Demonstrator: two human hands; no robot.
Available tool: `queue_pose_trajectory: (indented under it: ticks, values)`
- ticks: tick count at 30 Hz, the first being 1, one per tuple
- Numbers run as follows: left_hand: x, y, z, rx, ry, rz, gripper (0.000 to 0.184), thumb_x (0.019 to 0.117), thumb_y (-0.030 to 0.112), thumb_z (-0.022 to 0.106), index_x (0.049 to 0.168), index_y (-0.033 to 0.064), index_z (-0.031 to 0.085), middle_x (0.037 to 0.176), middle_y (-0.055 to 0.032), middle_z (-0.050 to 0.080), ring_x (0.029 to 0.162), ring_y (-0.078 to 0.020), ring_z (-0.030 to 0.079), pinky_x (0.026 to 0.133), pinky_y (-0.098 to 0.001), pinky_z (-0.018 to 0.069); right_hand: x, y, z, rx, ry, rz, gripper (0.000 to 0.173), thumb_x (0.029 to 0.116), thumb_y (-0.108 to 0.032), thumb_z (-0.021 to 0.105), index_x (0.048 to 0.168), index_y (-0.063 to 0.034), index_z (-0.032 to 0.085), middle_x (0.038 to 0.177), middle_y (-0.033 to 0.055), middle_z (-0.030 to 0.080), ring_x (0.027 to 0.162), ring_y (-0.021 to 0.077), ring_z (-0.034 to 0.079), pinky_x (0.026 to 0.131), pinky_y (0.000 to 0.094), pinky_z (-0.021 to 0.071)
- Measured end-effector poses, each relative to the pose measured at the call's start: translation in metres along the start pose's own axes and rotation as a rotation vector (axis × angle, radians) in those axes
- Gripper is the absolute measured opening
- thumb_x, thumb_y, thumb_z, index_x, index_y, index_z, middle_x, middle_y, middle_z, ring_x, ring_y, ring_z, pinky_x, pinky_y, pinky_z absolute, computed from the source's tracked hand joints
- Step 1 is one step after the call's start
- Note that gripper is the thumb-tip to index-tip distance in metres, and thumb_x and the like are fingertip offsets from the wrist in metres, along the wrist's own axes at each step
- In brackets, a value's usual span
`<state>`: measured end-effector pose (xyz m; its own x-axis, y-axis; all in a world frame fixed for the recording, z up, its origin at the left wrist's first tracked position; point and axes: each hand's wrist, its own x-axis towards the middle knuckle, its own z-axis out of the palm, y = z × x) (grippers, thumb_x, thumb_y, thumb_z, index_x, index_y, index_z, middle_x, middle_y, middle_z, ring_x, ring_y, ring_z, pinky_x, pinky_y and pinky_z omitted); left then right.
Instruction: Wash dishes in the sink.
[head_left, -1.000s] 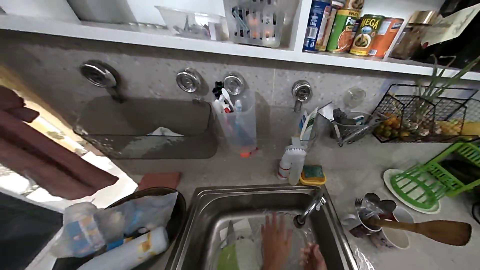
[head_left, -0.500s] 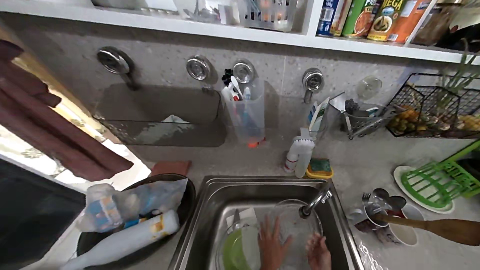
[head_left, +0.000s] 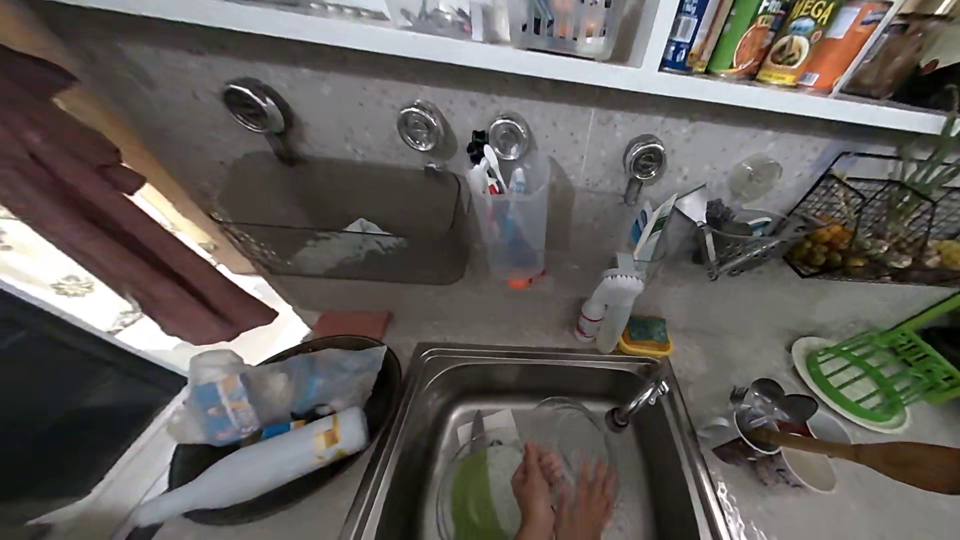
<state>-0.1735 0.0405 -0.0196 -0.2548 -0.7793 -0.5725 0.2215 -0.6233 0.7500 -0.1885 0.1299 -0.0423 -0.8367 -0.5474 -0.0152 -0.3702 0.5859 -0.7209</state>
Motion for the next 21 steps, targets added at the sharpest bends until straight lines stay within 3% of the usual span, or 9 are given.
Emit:
queue_pose_trajectory:
  ticks: [2,5,8,10,13,16,18,21]
  values:
    - [0.002,-0.002,-0.001,0.002,0.015,0.0,0.054,0.1131,0.035,0.033,0.093,-0.0046,0.063,0.066,-0.0023,0.063,0.055,-0.0077,0.061,0.055,-0.0229,0.0538,0.004,-0.007,0.007,-0.095,0.031,-0.138,0.057,0.1041,-0.035,0.048,0.151,-0.0024,0.05,0.161,0.0346,0.027,0.146,0.064,0.02,0.114,0.0803,0.0123]
    - [0.005,0.003,-0.006,0.0,0.023,0.002,0.054,0.113,0.037,0.032,0.09,-0.0035,0.061,0.066,-0.0021,0.061,0.058,-0.0091,0.061,0.059,-0.0251,0.0549,0.044,0.017,-0.001,-0.056,-0.026,-0.187,0.068,0.0968,-0.053,0.053,0.148,-0.0088,0.055,0.16,0.0278,0.036,0.148,0.0527,0.03,0.115,0.0731,0.0246]
    - [0.004,0.004,-0.011,-0.009,0.015,-0.025,0.057,0.1128,0.039,0.032,0.086,-0.0021,0.061,0.062,-0.0024,0.061,0.054,-0.0097,0.06,0.055,-0.0255,0.0537,0.088,0.019,-0.015,-0.018,-0.178,0.065,0.058,0.1046,-0.04,0.052,0.151,-0.0059,0.049,0.155,0.0285,0.043,0.142,0.0472,0.042,0.115,0.0631,0.0355]
    - [-0.001,0.002,-0.01,-0.008,-0.009,-0.051,0.058,0.113,0.039,0.03,0.087,-0.0028,0.061,0.063,-0.0031,0.062,0.055,-0.0102,0.061,0.056,-0.0258,0.0543,0.11,0.002,-0.026,-0.115,-0.29,0.205,0.059,0.1087,-0.041,0.043,0.153,-0.0023,0.045,0.157,0.0273,0.041,0.146,0.0445,0.039,0.119,0.0593,0.0308]
    - [-0.001,0.007,-0.008,-0.005,-0.005,-0.022,0.057,0.1134,0.036,0.031,0.089,-0.0055,0.062,0.066,-0.0046,0.065,0.058,-0.0109,0.064,0.058,-0.0263,0.0566,0.104,-0.018,-0.021,-0.245,-0.366,0.043,0.053,0.1106,-0.032,0.036,0.158,-0.0092,0.038,0.165,0.0198,0.032,0.151,0.0403,0.032,0.122,0.0596,0.0242]
    - [0.011,0.017,-0.01,-0.012,0.019,0.044,0.057,0.1135,0.036,0.03,0.088,-0.0049,0.061,0.066,-0.0037,0.063,0.058,-0.0107,0.063,0.059,-0.0263,0.0557,0.068,0.0,-0.005,-0.106,-0.215,-0.292,0.047,0.1066,-0.026,0.043,0.15,-0.0119,0.054,0.16,0.0255,0.037,0.148,0.052,0.03,0.116,0.0716,0.0238]
    - [0.014,0.026,-0.013,-0.051,0.059,0.038,0.058,0.1132,0.039,0.029,0.09,-0.0039,0.06,0.065,-0.0028,0.062,0.057,-0.0095,0.062,0.057,-0.0246,0.0546,0.047,0.016,-0.008,-0.038,-0.201,-0.419,0.047,0.1055,-0.03,0.044,0.147,-0.0121,0.057,0.159,0.023,0.041,0.147,0.0509,0.033,0.114,0.0747,0.0252]
    - [0.011,0.033,-0.014,-0.09,0.096,0.008,0.058,0.1133,0.039,0.028,0.091,-0.0042,0.06,0.065,-0.003,0.062,0.057,-0.0093,0.061,0.056,-0.024,0.0537,0.045,0.039,-0.015,-0.112,-0.155,-0.337,0.053,0.1069,-0.03,0.04,0.151,-0.0032,0.049,0.158,0.029,0.038,0.145,0.0525,0.036,0.113,0.0751,0.026]
